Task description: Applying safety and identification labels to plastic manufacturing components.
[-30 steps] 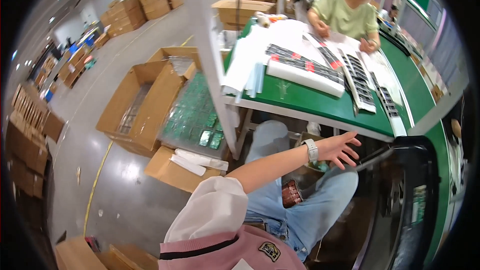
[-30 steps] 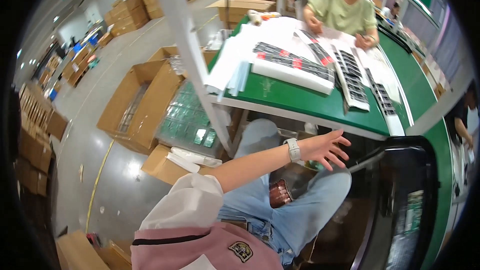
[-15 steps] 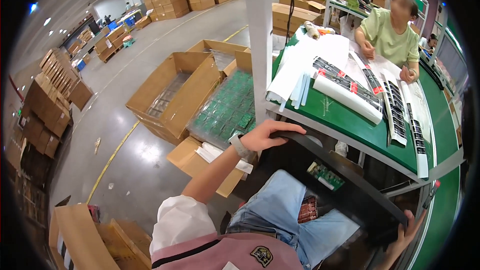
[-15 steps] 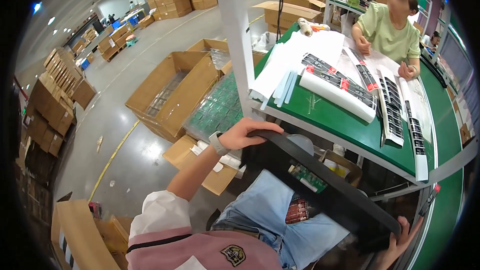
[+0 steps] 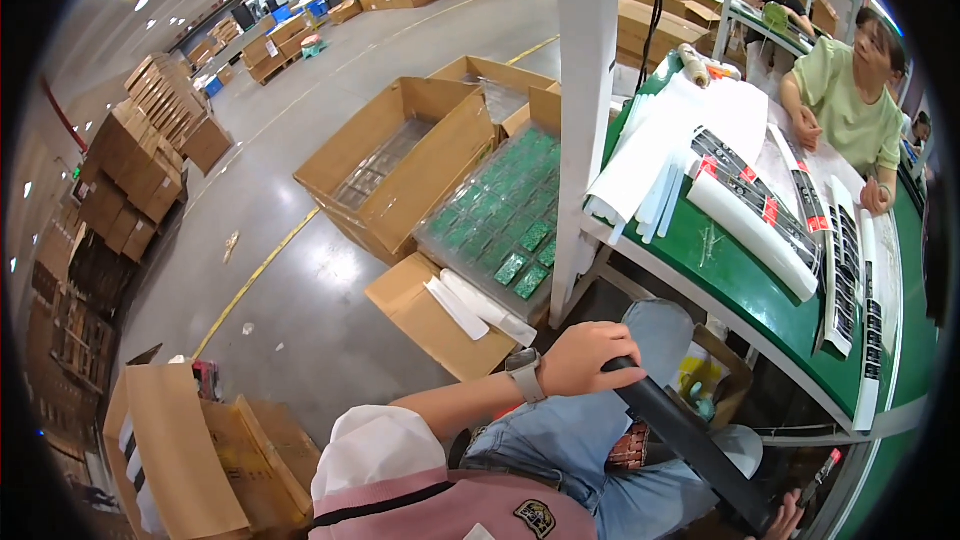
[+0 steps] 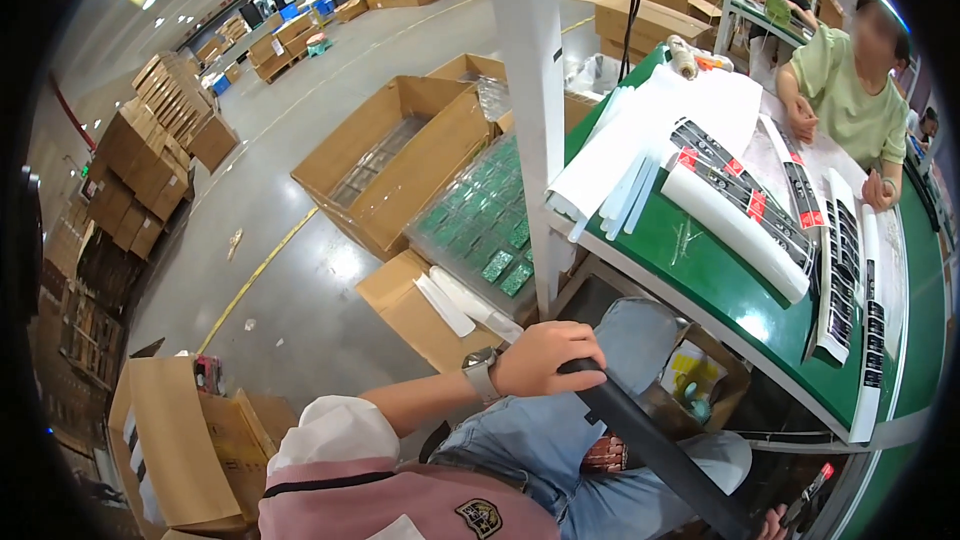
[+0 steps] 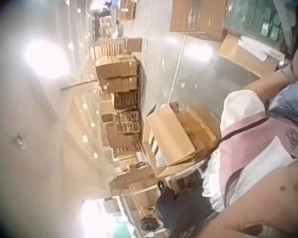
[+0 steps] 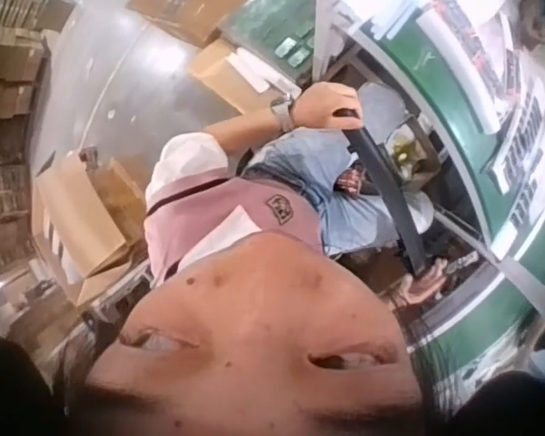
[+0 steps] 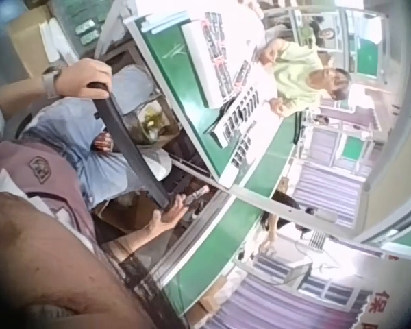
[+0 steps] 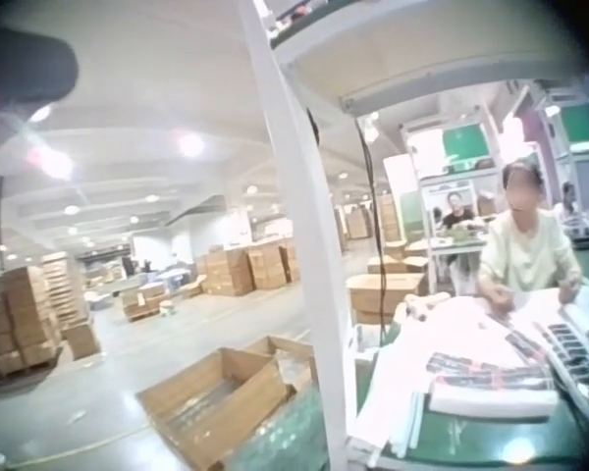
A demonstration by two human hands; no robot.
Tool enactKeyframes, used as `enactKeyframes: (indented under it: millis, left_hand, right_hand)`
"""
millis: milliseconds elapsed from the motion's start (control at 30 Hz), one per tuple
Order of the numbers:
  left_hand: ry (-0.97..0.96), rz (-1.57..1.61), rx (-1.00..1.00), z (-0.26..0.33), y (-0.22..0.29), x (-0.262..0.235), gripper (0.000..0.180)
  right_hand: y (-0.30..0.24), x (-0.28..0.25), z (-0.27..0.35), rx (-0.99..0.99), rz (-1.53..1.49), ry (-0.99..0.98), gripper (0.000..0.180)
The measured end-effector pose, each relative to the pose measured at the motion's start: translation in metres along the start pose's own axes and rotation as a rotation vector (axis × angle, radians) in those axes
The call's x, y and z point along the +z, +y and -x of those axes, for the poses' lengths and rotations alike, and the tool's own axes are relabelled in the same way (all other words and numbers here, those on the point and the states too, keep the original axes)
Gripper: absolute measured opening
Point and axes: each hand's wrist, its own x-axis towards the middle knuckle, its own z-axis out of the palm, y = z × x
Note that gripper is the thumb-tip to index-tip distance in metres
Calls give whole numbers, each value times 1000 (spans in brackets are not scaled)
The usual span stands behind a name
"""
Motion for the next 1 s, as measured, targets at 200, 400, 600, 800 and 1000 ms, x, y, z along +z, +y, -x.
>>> enactKeyframes:
  millis: [200, 400, 600, 800, 1000]
  left_hand:
    - [-116, -66, 95, -13, -5, -1, 19]
    - [-106, 483, 163, -22, -11, -14, 33]
    - [-140, 1027, -8, 5, -27, -23, 45]
    - [-95, 906, -39, -4, -30, -18, 8]
    - [-13, 735, -37, -13, -28, -23, 6]
  right_hand:
    - [-68, 81, -57, -109, 61, 363, 17]
    - [-129, 143, -108, -165, -305, -141, 24]
    - [-128, 179, -101, 82, -343, 59, 8]
    - [-118, 181, -100, 291, -329, 92, 10]
    - [-118, 182, -117, 282, -289, 214, 11]
